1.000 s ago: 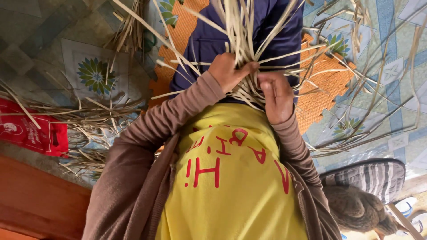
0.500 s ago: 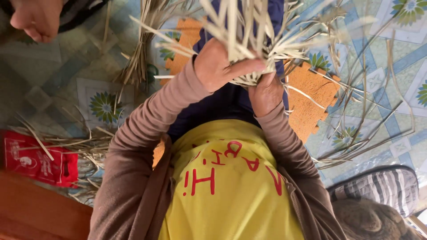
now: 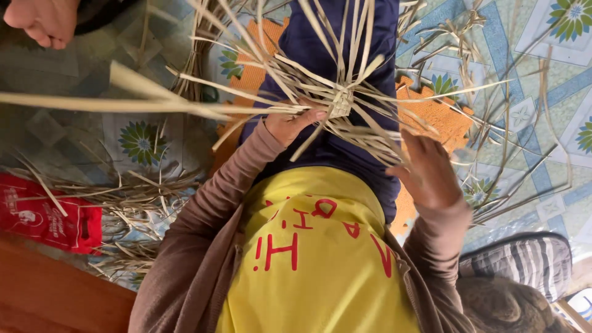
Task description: The person weaves dried plant fibers by hand, pulling and shifting the leaves to form a circular pattern.
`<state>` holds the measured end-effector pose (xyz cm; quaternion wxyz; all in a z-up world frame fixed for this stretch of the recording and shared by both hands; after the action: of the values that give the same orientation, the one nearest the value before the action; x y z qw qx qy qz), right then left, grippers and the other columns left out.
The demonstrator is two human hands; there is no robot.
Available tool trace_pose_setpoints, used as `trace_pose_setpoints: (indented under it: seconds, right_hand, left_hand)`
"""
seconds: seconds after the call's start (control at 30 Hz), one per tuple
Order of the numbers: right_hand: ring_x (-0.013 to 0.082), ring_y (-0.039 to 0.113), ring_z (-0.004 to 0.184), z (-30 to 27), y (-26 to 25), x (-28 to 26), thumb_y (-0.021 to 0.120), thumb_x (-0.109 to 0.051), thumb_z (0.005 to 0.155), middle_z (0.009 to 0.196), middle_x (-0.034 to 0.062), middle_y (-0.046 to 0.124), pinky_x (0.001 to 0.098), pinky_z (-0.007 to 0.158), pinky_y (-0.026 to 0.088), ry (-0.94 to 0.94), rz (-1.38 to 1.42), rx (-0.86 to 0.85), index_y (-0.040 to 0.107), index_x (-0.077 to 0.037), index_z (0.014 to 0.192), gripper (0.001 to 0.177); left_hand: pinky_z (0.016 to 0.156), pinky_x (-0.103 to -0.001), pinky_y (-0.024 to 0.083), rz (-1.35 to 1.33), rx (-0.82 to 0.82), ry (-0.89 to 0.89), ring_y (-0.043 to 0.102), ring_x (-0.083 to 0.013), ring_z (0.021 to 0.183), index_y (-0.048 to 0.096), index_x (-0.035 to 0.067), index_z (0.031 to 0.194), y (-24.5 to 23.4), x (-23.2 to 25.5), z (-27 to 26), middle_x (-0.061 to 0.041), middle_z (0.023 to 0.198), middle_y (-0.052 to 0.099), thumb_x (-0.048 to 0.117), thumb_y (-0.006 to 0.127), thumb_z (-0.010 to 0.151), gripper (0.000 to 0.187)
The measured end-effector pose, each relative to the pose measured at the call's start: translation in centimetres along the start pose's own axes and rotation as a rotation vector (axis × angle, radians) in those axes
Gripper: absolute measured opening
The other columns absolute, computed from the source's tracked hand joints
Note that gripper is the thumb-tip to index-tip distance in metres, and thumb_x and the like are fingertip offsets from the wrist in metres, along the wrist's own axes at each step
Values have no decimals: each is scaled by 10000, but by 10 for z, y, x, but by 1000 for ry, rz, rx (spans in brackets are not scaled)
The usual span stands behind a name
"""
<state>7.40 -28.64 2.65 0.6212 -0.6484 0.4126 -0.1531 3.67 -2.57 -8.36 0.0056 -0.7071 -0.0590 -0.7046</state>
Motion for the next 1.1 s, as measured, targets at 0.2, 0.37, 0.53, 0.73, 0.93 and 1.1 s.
trace_pose_setpoints:
  seconds: [0.2, 0.37, 0.53, 0.73, 0.93, 1.1]
  right_hand:
    - [387, 714, 988, 8, -100, -54, 784, -138, 976, 1106, 217, 715, 453, 856, 594, 13, 261, 223, 690, 25, 1344, 413]
    - [367, 676, 1121, 54, -58, -61, 907, -578, 775, 1221, 226, 671, 520, 1074, 513, -257, 162, 613, 632, 21, 1392, 903]
    - [351, 666, 1094, 77, 23, -75, 460, -1000, 672, 1206, 239, 676, 445, 962, 549, -181, -92, 502, 470, 50, 1497, 1335]
    - [306, 590, 1152, 79, 39, -87, 668, -985, 533, 1238, 161, 651, 452, 1015, 462, -86, -289, 471, 460, -14, 1526, 1404]
    - [315, 576, 1129, 73, 41, -71, 577, -951, 706, 1258, 165, 622, 475, 964, 464, -29, -266, 446, 479, -39, 1534, 1236]
    - [299, 605, 1084, 59, -4, -69, 534, -829, 930, 1257, 133, 617, 433, 926, 475, -43, 54, 700, 583, -70, 1440, 915]
  left_hand:
    - [1176, -323, 424, -13, -186, -108, 715, -265, 1030, 762, -78, 1121, 16, -43, -8, -172, 947, 754, 176, 677, 1064, 274]
    - [951, -476, 583, -96, 7, -63, 747, -319, 1013, 789, -30, 1081, 2, -14, -9, -226, 1021, 779, 167, 760, 1005, 213]
    - [965, -479, 579, -124, 34, -89, 740, -314, 1038, 784, -18, 1103, -13, -17, -18, -210, 1060, 775, 149, 761, 1001, 197]
    - [996, -411, 597, -224, -46, -65, 714, -310, 1124, 690, -40, 1232, -5, -13, -18, -202, 1229, 723, 7, 704, 981, 256]
    - [1141, -549, 501, -108, 38, 33, 629, -431, 1229, 750, -33, 1211, 13, -4, -19, -271, 1238, 708, 57, 795, 958, 273]
    - [1006, -565, 582, -196, 158, 68, 702, -387, 1114, 702, -3, 1305, 17, -21, -12, -236, 1220, 730, 47, 758, 992, 321]
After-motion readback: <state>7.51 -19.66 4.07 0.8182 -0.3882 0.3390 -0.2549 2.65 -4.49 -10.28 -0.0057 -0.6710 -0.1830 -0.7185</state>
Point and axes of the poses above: each hand's wrist, its own z-axis towards the middle knuckle, its own y-axis out of the palm, x = y × z, the point moved 9 cm from there along z, towards the middle knuckle
